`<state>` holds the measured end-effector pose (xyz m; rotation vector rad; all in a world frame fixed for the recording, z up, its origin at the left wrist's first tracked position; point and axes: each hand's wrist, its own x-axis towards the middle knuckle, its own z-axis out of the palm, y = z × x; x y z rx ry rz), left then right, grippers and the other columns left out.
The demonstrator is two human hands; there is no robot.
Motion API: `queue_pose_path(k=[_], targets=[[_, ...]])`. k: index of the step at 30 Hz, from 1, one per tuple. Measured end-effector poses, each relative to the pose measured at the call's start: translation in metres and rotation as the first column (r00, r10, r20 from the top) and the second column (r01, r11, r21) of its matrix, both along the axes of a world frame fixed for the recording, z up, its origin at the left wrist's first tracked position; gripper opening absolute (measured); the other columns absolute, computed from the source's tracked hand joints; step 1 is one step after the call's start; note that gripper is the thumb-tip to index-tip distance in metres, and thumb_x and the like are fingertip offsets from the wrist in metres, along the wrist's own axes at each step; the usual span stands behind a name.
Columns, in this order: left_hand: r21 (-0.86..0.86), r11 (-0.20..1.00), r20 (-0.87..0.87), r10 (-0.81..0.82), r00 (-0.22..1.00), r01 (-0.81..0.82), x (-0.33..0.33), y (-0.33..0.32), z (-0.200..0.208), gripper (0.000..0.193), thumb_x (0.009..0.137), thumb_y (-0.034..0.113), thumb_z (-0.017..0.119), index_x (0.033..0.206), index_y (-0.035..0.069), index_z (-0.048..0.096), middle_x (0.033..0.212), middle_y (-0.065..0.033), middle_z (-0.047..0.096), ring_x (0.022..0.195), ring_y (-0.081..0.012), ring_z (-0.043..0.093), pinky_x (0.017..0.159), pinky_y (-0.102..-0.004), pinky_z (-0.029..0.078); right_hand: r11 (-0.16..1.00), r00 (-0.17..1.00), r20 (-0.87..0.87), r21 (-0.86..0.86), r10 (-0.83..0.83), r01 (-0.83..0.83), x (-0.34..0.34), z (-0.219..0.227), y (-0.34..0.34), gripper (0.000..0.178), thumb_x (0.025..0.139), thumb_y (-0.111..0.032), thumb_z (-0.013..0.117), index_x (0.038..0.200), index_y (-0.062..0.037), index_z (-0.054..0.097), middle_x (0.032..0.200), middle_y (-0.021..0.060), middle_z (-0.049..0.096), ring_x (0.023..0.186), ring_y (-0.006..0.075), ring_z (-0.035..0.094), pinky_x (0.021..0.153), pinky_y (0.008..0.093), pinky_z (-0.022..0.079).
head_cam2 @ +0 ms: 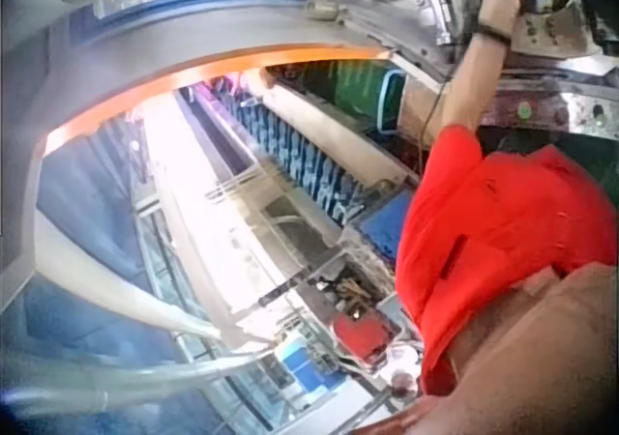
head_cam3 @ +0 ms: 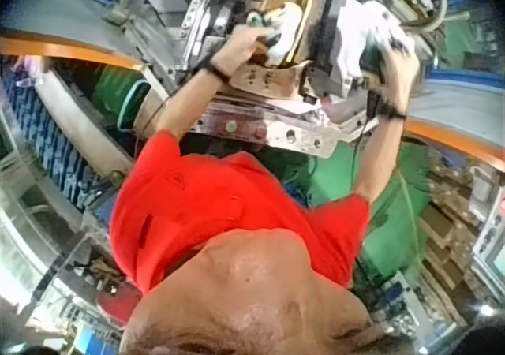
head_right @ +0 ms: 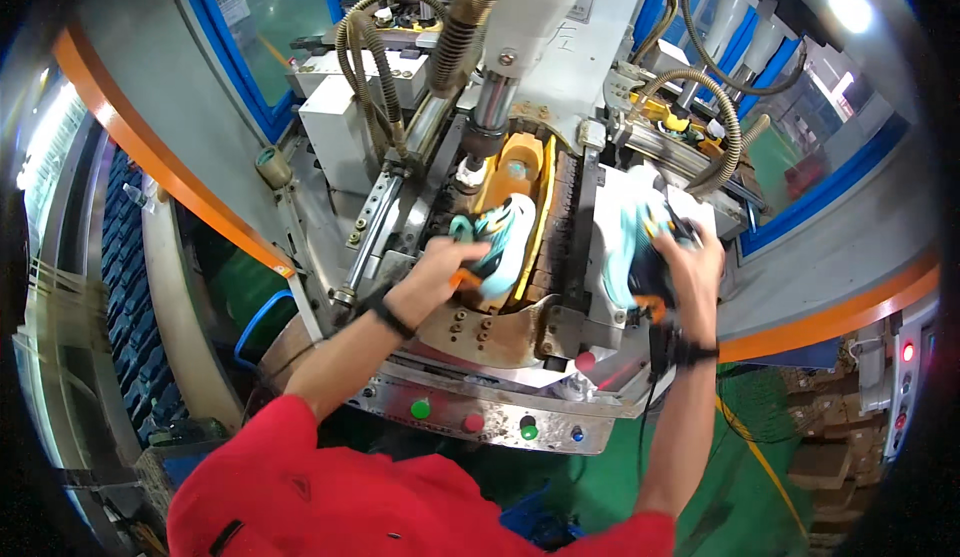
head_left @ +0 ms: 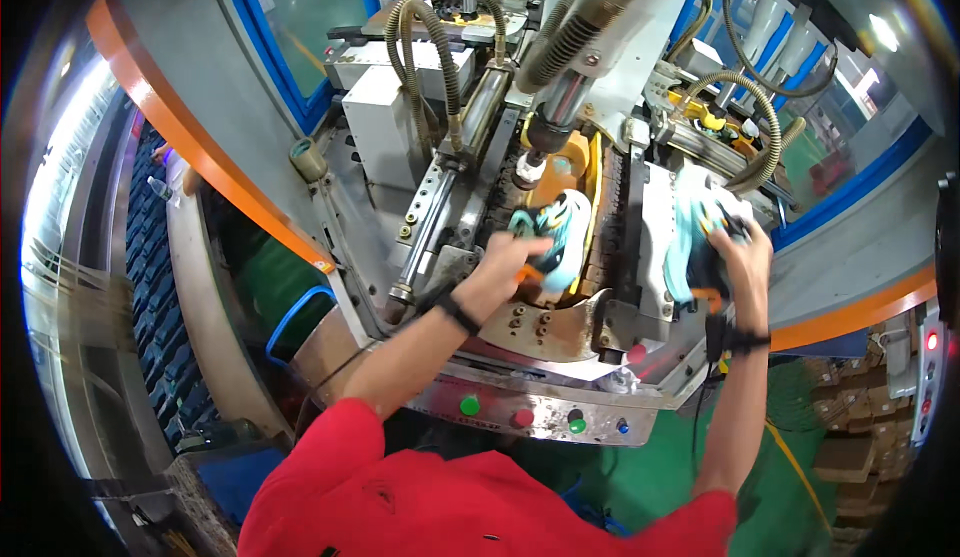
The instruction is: The worker takes shoes from a table, places them into an industrial lasting or pressing machine for processing, and then places them onto a conveyor belt.
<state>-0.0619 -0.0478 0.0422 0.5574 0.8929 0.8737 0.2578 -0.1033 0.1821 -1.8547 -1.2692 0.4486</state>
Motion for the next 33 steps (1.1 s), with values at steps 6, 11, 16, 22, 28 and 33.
queue_pose_path(k=[6, 11, 16, 22, 28, 33], targets=[[-0.019, 0.998, -0.047, 0.062, 0.997, -0.063, -0.115, -0.136, 0.059, 0.042, 0.087, 0.012, 0.070, 0.122, -0.006, 0.054, 0.105, -0.0069, 0.064, 0.088, -0.0152, 0.065, 0.072, -0.0301, 0.057, 0.896, 0.951, 0.197, -0.422, 0.238, -0.137, -0.087, -0.064, 0.153, 0.056, 0.058, -0.032, 0.083, 0.091, 0.0098, 0.066, 0.097, 0.0263, 0.069, 0.089, 0.0340, 0.069, 0.078, 0.0363, 0.055], [0.097, 0.894, -0.127, 0.447, 0.885, -0.438, -0.203, -0.235, 0.072, 0.053, 0.085, 0.014, 0.069, 0.130, -0.005, 0.050, 0.116, -0.0097, 0.061, 0.103, -0.0168, 0.062, 0.090, -0.0310, 0.051, 0.943, 0.913, 0.384, -0.333, 0.136, 0.000, -0.146, -0.159, 0.186, 0.057, 0.064, -0.031, 0.081, 0.103, 0.0072, 0.063, 0.102, 0.0279, 0.067, 0.098, 0.0380, 0.067, 0.084, 0.0429, 0.054], [0.132, 0.620, -0.148, 0.784, 0.603, -0.773, -0.235, -0.313, 0.059, 0.033, 0.091, 0.012, 0.065, 0.120, -0.001, 0.056, 0.103, -0.0075, 0.068, 0.085, -0.0165, 0.069, 0.073, -0.0308, 0.057, 0.980, 0.889, 0.458, -0.184, 0.022, 0.070, -0.185, -0.189, 0.174, 0.037, 0.079, -0.011, 0.060, 0.110, 0.0029, 0.048, 0.093, 0.0266, 0.067, 0.094, 0.0378, 0.067, 0.082, 0.0472, 0.053], [0.006, 0.446, -0.171, 0.882, 0.439, -0.895, -0.218, -0.359, 0.032, 0.024, 0.091, 0.018, 0.066, 0.108, 0.002, 0.060, 0.095, -0.0064, 0.069, 0.078, -0.0180, 0.068, 0.062, -0.0308, 0.054, 0.864, 0.846, 0.472, 0.289, 0.247, -0.413, -0.214, -0.146, 0.052, 0.048, 0.077, -0.009, 0.067, 0.120, 0.0050, 0.051, 0.094, 0.0256, 0.062, 0.088, 0.0411, 0.061, 0.076, 0.0480, 0.049], [-0.014, 0.461, -0.181, 0.872, 0.456, -0.887, -0.193, -0.359, 0.024, 0.019, 0.091, 0.017, 0.066, 0.102, 0.002, 0.063, 0.092, -0.0061, 0.069, 0.076, -0.0184, 0.069, 0.063, -0.0321, 0.055, 0.711, 0.743, 0.171, 0.216, 0.647, -0.669, -0.290, -0.213, -0.130, 0.022, 0.078, -0.007, 0.064, 0.100, -0.0078, 0.062, 0.093, 0.0115, 0.061, 0.087, 0.0312, 0.062, 0.071, 0.0407, 0.054], [-0.030, 0.497, -0.219, 0.843, 0.491, -0.867, -0.173, -0.358, 0.034, 0.020, 0.090, 0.017, 0.066, 0.104, 0.002, 0.062, 0.094, -0.0070, 0.069, 0.079, -0.0195, 0.069, 0.065, -0.0330, 0.055, 0.665, 0.650, 0.246, 0.027, 0.719, -0.746, -0.305, -0.333, -0.146, 0.023, 0.081, -0.015, 0.063, 0.103, -0.0090, 0.059, 0.105, 0.0105, 0.056, 0.092, 0.0309, 0.061, 0.068, 0.0420, 0.054]])
